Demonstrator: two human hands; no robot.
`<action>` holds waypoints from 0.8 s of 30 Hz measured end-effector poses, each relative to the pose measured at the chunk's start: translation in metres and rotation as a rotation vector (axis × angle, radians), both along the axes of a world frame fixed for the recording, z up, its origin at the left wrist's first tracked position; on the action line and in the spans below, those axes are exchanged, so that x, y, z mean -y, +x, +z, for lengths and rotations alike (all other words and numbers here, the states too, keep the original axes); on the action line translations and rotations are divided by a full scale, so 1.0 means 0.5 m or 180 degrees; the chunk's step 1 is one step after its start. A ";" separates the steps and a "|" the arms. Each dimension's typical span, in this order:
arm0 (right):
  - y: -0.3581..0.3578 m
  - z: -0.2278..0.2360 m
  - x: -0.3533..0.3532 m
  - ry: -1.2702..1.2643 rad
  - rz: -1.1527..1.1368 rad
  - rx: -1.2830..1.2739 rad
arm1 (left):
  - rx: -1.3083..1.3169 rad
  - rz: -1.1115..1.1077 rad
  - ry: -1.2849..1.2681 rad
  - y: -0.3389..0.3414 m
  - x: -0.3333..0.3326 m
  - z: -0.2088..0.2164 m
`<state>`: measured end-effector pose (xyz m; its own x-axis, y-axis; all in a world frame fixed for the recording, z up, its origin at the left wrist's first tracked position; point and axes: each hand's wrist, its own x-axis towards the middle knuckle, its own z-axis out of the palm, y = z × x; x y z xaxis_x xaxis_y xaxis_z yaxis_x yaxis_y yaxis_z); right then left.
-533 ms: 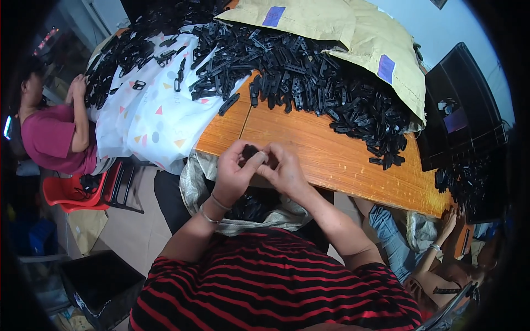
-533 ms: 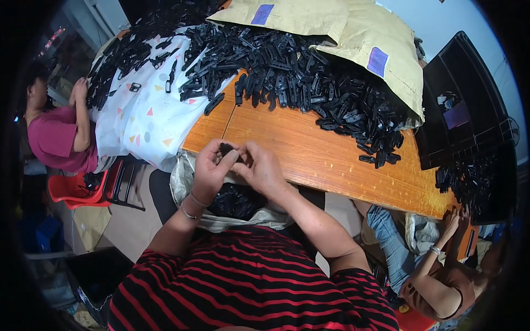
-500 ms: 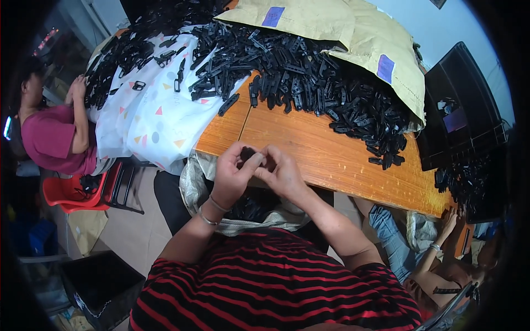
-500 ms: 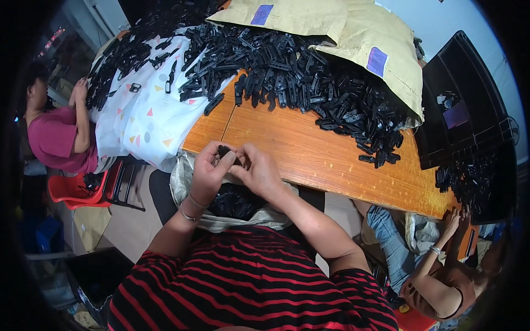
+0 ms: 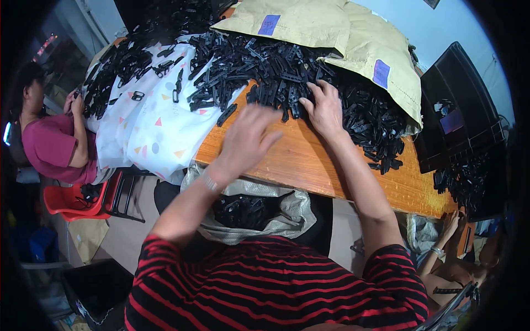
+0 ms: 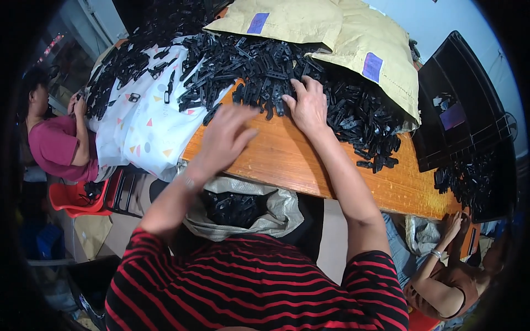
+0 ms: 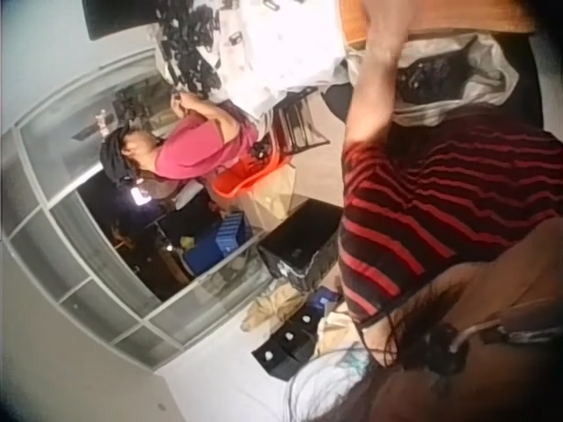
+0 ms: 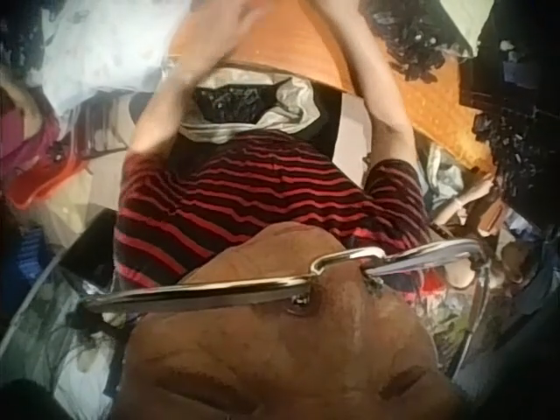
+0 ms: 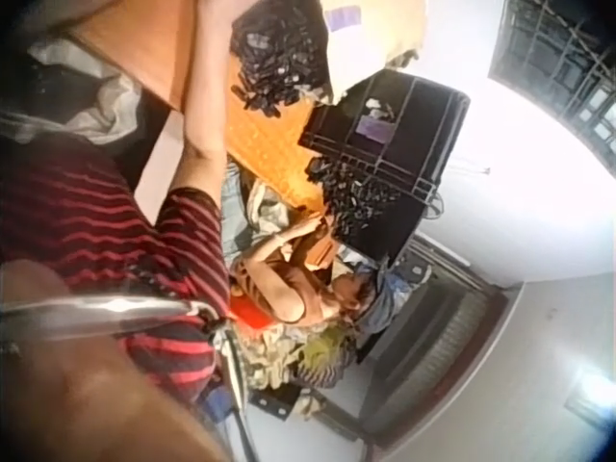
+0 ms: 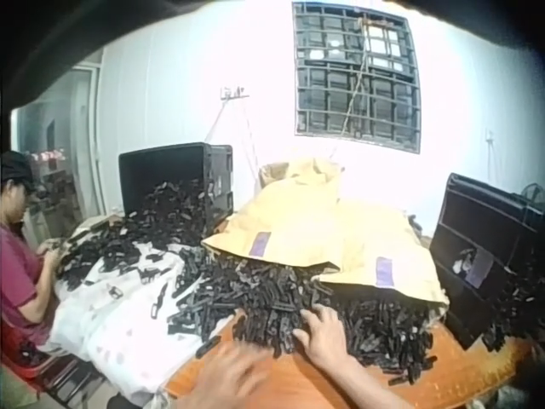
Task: Picking up black plastic parts from a pile, inspecting them, and placing them into a large bag.
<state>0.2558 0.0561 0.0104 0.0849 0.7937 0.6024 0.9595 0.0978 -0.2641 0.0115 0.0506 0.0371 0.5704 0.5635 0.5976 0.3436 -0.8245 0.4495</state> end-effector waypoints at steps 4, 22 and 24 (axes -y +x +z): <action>-0.024 -0.040 -0.050 -0.0209 -0.0187 -0.0195 | -0.0565 0.0524 0.0577 0.116 -0.152 -0.043; -0.078 -0.012 0.013 -0.0712 0.1302 0.0348 | -0.0962 0.0337 0.0464 -0.040 -0.148 -0.058; -0.075 -0.013 0.018 -0.0814 0.1406 0.0434 | -0.0999 0.0242 0.0408 -0.033 -0.126 -0.060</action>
